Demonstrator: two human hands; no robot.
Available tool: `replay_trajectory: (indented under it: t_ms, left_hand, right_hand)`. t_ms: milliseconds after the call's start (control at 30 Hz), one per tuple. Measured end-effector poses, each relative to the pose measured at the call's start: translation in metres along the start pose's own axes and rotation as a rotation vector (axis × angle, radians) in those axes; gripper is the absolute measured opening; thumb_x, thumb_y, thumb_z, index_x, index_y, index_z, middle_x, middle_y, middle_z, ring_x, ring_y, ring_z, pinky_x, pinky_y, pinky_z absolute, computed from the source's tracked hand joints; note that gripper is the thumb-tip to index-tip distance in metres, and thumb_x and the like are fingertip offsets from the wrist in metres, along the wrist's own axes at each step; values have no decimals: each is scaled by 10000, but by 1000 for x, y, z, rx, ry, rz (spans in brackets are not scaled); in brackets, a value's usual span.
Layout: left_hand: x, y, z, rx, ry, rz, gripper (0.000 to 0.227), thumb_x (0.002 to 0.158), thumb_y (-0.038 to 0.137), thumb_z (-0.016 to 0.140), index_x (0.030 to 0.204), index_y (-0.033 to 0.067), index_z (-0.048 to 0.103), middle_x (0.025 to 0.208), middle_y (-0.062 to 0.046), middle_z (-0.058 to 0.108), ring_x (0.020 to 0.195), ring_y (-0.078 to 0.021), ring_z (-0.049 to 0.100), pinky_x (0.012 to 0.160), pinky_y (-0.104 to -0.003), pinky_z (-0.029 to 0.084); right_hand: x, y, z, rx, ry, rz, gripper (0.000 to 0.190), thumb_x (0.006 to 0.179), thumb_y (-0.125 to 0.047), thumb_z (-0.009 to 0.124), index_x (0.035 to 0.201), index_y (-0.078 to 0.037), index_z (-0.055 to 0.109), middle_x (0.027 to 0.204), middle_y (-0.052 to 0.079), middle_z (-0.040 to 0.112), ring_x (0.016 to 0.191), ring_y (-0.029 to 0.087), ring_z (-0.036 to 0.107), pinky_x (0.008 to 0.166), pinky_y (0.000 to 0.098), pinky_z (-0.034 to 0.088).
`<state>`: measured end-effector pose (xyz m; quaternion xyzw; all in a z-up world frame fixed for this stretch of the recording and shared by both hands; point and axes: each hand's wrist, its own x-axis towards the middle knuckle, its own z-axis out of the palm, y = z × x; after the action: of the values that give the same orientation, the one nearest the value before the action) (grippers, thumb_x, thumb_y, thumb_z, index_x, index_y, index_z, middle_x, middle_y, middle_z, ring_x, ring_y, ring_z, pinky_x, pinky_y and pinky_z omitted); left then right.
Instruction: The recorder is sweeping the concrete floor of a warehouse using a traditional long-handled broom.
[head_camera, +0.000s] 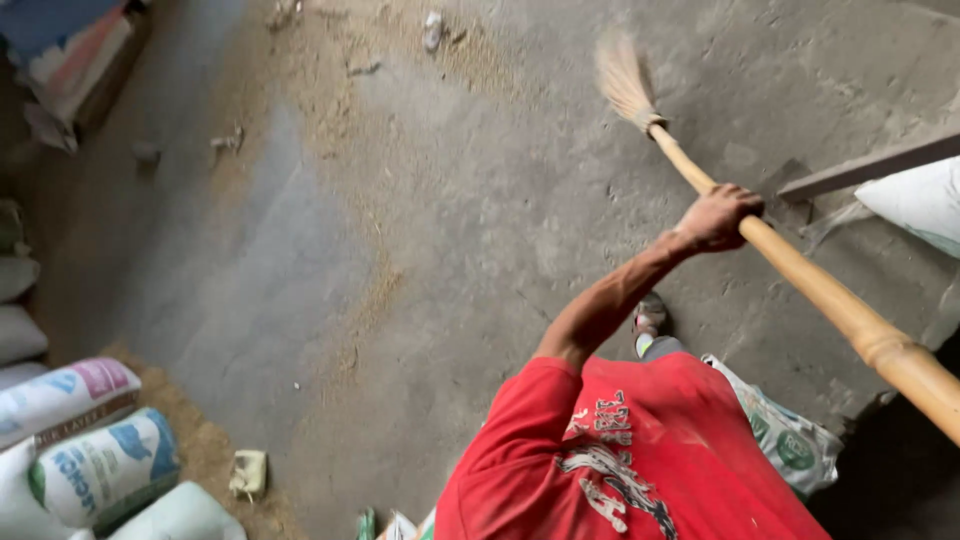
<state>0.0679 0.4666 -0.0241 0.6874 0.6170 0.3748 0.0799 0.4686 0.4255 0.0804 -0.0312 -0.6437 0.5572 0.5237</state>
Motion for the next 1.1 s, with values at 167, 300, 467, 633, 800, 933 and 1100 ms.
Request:
replay_trajectory:
  t_ms: [167,300,467,633,800,933,1100]
  left_hand:
    - [61,-21,100,-165,-201,144,357,674,238,738,1015,207,637,1054,7,671,1103,-236,633,957,-447,485]
    - [88,-23,136,-131,-212,245,473,591,245,763,1044,195,634,1080,-34,662,1103,-258,603,948,-491,465]
    - [83,-32,142,-77,-514,128,307,717,242,746,1001,233,629,1092,34,656,1188,-208,588,911,-523,501]
    - [33,-81,116,-111,-459,28,274,795,382,739,984,223,621,1118,15,635,1208,-230,570,913,-527,513]
    - [-2,-104,41,-31,-288,-153,346,792,503,741,925,209,614,1073,18,648,1191,-241,573,911,-557,477]
    - [-62,-123,-21,-22,-98,-336,341,845,480,733,960,193,591,1028,23,630,1141,-206,613,957,-492,485]
    - [-155,-121,-116,56,186,-512,307,843,446,734,914,184,591,967,21,627,1105,-216,620,935,-468,480]
  right_hand:
    - [-16,38,-24,-223,137,38,152,1060,-147,637,1023,-33,543,1011,118,643,998,260,609,968,414,506]
    - [-5,58,-10,-404,242,84,149,1079,-137,639,1063,-13,558,1094,149,656,1106,290,617,1060,432,491]
    - [68,61,77,-565,277,216,151,1104,-124,642,1113,11,576,1198,188,671,1241,329,626,1176,456,472]
    - [140,40,159,-570,158,276,123,1094,-78,619,1104,38,581,1154,189,684,1212,310,652,1177,456,500]
    - [177,62,200,-560,12,255,95,1045,-58,638,1044,30,605,1004,195,699,1056,299,717,1131,477,565]
    - [184,88,238,-391,-163,206,64,981,-28,644,986,26,610,977,180,691,988,280,723,1099,516,572]
    - [201,92,317,-214,-391,232,66,937,-28,654,969,12,612,994,183,697,995,272,720,1101,527,558]
